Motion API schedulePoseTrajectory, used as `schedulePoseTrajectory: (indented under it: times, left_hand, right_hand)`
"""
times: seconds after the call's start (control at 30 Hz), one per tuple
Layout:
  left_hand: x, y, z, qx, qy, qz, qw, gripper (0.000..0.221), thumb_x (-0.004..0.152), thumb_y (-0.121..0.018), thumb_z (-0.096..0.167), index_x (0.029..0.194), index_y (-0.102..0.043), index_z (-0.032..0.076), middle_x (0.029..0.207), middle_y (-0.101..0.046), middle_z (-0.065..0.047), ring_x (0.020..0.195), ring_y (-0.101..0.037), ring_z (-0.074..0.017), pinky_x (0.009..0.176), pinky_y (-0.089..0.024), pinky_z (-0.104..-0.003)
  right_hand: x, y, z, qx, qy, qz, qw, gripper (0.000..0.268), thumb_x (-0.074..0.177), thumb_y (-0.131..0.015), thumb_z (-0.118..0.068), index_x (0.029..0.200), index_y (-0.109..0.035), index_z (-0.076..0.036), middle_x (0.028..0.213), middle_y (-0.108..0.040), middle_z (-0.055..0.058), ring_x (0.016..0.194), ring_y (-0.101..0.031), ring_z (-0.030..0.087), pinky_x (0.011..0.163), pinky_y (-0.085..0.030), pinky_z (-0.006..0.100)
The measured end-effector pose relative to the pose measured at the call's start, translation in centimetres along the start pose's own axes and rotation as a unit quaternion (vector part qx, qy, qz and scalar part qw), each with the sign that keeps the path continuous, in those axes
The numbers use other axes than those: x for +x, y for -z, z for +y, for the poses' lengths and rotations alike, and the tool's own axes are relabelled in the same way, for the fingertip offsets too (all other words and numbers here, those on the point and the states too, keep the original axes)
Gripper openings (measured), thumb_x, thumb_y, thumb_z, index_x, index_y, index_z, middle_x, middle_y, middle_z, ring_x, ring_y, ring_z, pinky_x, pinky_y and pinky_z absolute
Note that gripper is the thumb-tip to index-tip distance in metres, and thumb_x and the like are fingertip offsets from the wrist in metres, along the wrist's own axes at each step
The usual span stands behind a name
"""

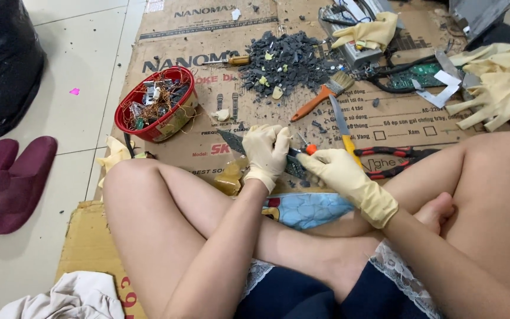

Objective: Removing electronic components from a circuit board using pliers and a screwdriver.

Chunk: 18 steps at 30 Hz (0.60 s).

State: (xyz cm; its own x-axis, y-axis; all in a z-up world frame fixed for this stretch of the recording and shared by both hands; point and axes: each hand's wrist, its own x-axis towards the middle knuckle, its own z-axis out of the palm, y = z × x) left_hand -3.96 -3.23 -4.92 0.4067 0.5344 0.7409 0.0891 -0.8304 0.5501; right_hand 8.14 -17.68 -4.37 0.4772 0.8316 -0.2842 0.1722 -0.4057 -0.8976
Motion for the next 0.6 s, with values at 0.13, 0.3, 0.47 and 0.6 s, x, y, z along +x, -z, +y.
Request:
schedulePoseTrajectory:
  times: [0.13, 0.3, 0.47, 0.6]
  left_hand:
    - [-0.3, -0.5, 0.1, 0.037, -0.021, -0.026, 0.999, 0.040, 0.092, -0.055, 0.032, 0.054, -0.048, 0.022, 0.049, -0.051, -0.007, 0.060, -0.064, -0.0288, 0.067, -0.047, -0.034]
    - [-0.2, -0.8, 0.5, 0.067, -0.045, -0.025, 0.996, 0.039, 0.091, -0.055, 0.027, 0.053, -0.044, 0.021, 0.048, -0.049, -0.007, 0.059, -0.062, -0.0302, 0.066, -0.047, -0.035]
    - [-0.3, -0.7, 1.5, 0.078, -0.022, -0.022, 0.996, 0.040, 0.094, -0.050, 0.026, 0.055, -0.044, 0.022, 0.050, -0.050, -0.005, 0.061, -0.064, -0.0285, 0.065, -0.047, -0.034]
    - [-0.6, -1.0, 1.5, 0.097, -0.025, -0.026, 0.995, 0.038, 0.093, -0.050, 0.025, 0.056, -0.046, 0.023, 0.050, -0.051, -0.005, 0.061, -0.064, -0.0279, 0.064, -0.047, -0.035]
  right_hand:
    - [0.0, -0.3, 0.7, -0.177, 0.041, 0.026, 0.983, 0.033, 0.088, -0.067, -0.048, 0.084, -0.079, -0.017, 0.077, -0.074, 0.012, 0.088, -0.073, 0.032, 0.081, -0.055, 0.040]
    - [0.4, -0.5, 1.5, -0.339, 0.124, 0.106, 0.926, 0.027, 0.085, -0.060, -0.046, 0.075, -0.073, -0.024, 0.072, -0.073, 0.009, 0.086, -0.072, 0.031, 0.079, -0.057, 0.039]
    - [0.2, 0.1, 0.5, -0.287, 0.169, 0.108, 0.937, 0.023, 0.081, -0.064, -0.038, 0.067, -0.067, -0.020, 0.061, -0.068, 0.004, 0.078, -0.071, 0.031, 0.078, -0.056, 0.035]
    - [0.0, 0.4, 0.3, -0.263, 0.222, 0.100, 0.933, 0.034, 0.082, -0.065, -0.028, 0.054, -0.052, -0.013, 0.045, -0.058, 0.004, 0.061, -0.066, 0.032, 0.075, -0.054, 0.025]
